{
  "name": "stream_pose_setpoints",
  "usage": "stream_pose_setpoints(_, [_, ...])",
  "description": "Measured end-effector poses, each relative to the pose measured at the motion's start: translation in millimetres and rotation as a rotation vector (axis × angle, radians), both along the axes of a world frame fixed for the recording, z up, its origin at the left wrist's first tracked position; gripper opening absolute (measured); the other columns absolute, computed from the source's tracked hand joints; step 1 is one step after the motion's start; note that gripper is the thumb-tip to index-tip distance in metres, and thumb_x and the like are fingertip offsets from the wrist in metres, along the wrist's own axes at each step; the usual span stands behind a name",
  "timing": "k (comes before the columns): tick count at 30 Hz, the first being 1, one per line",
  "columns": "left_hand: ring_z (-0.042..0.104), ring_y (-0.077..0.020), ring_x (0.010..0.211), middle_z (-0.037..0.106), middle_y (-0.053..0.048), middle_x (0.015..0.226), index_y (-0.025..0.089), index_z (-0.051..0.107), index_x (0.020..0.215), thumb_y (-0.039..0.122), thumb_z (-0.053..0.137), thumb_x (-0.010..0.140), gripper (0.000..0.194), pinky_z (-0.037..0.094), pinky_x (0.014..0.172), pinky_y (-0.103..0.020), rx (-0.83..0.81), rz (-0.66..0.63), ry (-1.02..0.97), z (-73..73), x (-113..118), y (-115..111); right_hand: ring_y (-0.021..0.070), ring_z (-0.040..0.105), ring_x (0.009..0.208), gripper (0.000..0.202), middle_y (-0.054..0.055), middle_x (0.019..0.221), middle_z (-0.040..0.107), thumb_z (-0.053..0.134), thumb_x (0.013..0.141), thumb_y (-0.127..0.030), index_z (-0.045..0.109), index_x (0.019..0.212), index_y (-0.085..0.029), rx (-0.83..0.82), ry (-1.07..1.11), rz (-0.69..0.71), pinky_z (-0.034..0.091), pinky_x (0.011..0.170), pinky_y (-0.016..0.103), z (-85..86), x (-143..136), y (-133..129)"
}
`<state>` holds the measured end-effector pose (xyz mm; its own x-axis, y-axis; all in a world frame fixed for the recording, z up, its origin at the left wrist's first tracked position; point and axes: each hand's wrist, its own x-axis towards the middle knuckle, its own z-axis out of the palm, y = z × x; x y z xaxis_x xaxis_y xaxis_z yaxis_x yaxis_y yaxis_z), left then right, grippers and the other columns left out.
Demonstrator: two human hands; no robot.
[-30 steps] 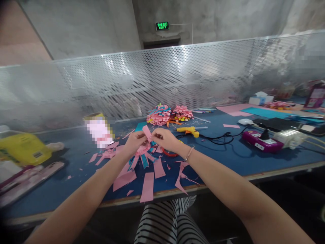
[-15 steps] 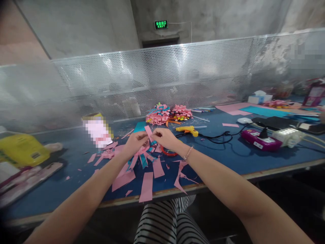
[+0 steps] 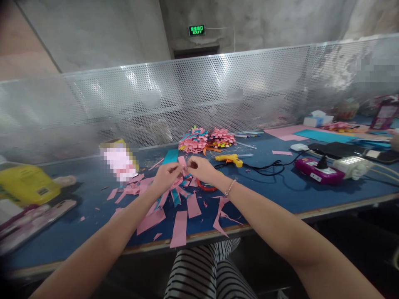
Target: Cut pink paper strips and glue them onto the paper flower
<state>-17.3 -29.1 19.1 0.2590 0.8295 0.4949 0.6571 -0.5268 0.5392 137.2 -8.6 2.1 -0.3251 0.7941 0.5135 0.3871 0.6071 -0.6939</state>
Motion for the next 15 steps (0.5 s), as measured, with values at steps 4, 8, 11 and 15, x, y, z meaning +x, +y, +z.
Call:
stream_pose_setpoints(4, [0.043, -0.0098, 0.054, 0.043, 0.003, 0.051, 0.016, 0.044, 0.053, 0.026, 0.041, 0.076, 0.025, 0.031, 0.054, -0.022, -0.022, -0.005, -0.044, -0.6, -1.7, 1.2, 0.0095, 0.044, 0.061, 0.011, -0.002, 0.068, 0.049, 0.052, 0.069, -0.026, 0.046, 0.072, -0.018, -0.051, 0.177, 0.099, 0.037, 0.058, 0.024, -0.5, -0.1, 2.4])
stream_pose_setpoints(8, [0.039, -0.0092, 0.052, 0.039, 0.004, 0.049, 0.017, 0.039, 0.051, 0.026, 0.042, 0.076, 0.026, 0.029, 0.052, -0.022, -0.056, -0.046, -0.042, -0.5, 0.6, -1.1, 0.0082, 0.04, 0.051, 0.016, -0.004, 0.061, 0.045, 0.053, 0.07, -0.032, 0.047, 0.073, -0.018, -0.162, 0.287, 0.18, 0.033, 0.049, 0.023, -2.1, -1.2, 5.1])
stream_pose_setpoints(11, [0.039, -0.0093, 0.05, 0.04, 0.004, 0.049, 0.017, 0.042, 0.054, 0.027, 0.041, 0.077, 0.025, 0.029, 0.051, -0.022, -0.13, -0.11, -0.053, -0.4, 3.7, -3.7, 0.0064, 0.038, 0.047, 0.02, -0.006, 0.058, 0.042, 0.057, 0.067, -0.035, 0.045, 0.068, -0.018, -0.224, 0.348, 0.254, 0.031, 0.045, 0.022, -3.2, -2.7, 5.1])
stream_pose_setpoints(15, [0.04, -0.0097, 0.051, 0.043, 0.003, 0.051, 0.016, 0.043, 0.054, 0.029, 0.041, 0.078, 0.027, 0.03, 0.051, -0.023, -0.162, -0.112, -0.049, 1.2, 6.6, -6.9, 0.0051, 0.037, 0.044, 0.023, -0.007, 0.056, 0.041, 0.061, 0.064, -0.034, 0.045, 0.067, -0.018, -0.32, 0.448, 0.277, 0.03, 0.043, 0.021, -6.0, -4.1, 5.8])
